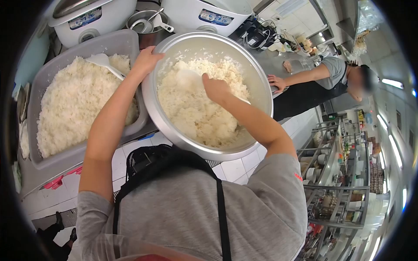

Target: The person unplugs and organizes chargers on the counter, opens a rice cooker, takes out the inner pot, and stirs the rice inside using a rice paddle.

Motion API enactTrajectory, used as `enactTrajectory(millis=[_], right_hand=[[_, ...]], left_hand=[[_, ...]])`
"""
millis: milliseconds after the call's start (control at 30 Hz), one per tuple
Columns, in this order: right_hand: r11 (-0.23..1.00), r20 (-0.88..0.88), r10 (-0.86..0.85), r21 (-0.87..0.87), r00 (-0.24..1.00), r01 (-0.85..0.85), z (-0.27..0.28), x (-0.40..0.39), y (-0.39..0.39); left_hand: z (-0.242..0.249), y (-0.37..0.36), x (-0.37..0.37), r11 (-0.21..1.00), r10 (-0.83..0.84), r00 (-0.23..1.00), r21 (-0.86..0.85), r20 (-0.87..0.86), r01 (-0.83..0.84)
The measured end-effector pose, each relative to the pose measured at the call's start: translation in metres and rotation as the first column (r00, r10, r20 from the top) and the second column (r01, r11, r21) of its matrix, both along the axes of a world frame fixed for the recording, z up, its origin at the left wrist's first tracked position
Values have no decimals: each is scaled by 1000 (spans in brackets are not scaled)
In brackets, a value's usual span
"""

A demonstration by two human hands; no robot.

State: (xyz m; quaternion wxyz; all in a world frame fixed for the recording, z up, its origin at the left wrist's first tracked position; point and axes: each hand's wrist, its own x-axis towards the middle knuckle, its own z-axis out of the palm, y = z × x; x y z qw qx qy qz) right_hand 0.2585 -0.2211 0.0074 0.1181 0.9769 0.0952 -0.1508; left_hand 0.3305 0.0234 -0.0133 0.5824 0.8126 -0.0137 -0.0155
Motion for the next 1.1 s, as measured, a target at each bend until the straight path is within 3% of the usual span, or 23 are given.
enactTrajectory(millis=[67, 167, 200, 267, 367, 433, 467, 500, 567, 633, 667, 800, 833, 900, 967, 1000, 1100], right_hand=[[981, -118, 184, -33, 976, -189, 9, -20, 11], [937, -244, 251, -180, 937, -298, 45, -30, 39], [963, -104, 202, -159, 974, -217, 43, -12, 30], [949, 122, 265, -210, 956, -236, 42, 42, 4], [937, 148, 273, -266, 951, -227, 34, 85, -4], [938, 142, 315, -199, 939, -284, 13, 97, 5], [897, 181, 421, -229, 889, -378, -1, 86, 18], [896, 166, 423, -219, 891, -385, -3, 81, 24], [946, -1, 324, -26, 946, -324, -6, 58, 25], [949, -59, 312, -19, 948, -314, 5, 30, 41], [952, -127, 303, -12, 944, -307, 6, 7, 43], [968, -262, 243, 8, 934, -249, 24, -59, 29], [969, -298, 233, -15, 926, -248, 33, -63, 24], [964, -156, 134, -207, 979, -165, 50, -46, 7], [887, 216, 306, -418, 927, -195, 54, -5, -55], [927, 251, 144, -372, 957, -42, 77, 11, -61], [902, 336, 62, -421, 940, 91, 55, 56, -121]], left_hand=[[-2, 1, 3, 1000, 22, 999, 10, 27, -22], [3, -1, -1, 998, 47, 998, 48, 49, -49], [1, 0, -1, 998, 32, 998, 53, 59, -36], [0, 2, -1, 998, 20, 998, 62, 60, -23], [-1, 1, 0, 1000, -23, 999, 13, 42, 23], [-11, -1, 7, 998, 60, 996, 23, 62, -62], [-8, 1, 10, 997, 70, 996, 29, 56, -72], [-5, 3, 10, 995, 69, 992, 69, 109, -76], [-12, -1, 1, 992, 31, 991, 119, 130, -47], [-12, 0, 10, 997, 74, 992, -3, 102, -74], [-11, 2, 9, 997, 17, 997, -74, 76, -12], [-6, 1, 6, 995, -1, 999, -99, 40, 5], [-8, 1, 8, 999, 43, 995, -29, 85, -41], [-10, 0, 9, 996, 81, 989, 35, 125, -86], [-7, 2, 6, 998, 11, 998, -66, 55, -7], [-5, 2, 5, 998, 3, 999, -66, 54, 1], [-8, -1, 3, 996, 25, 999, -85, 20, -24]])
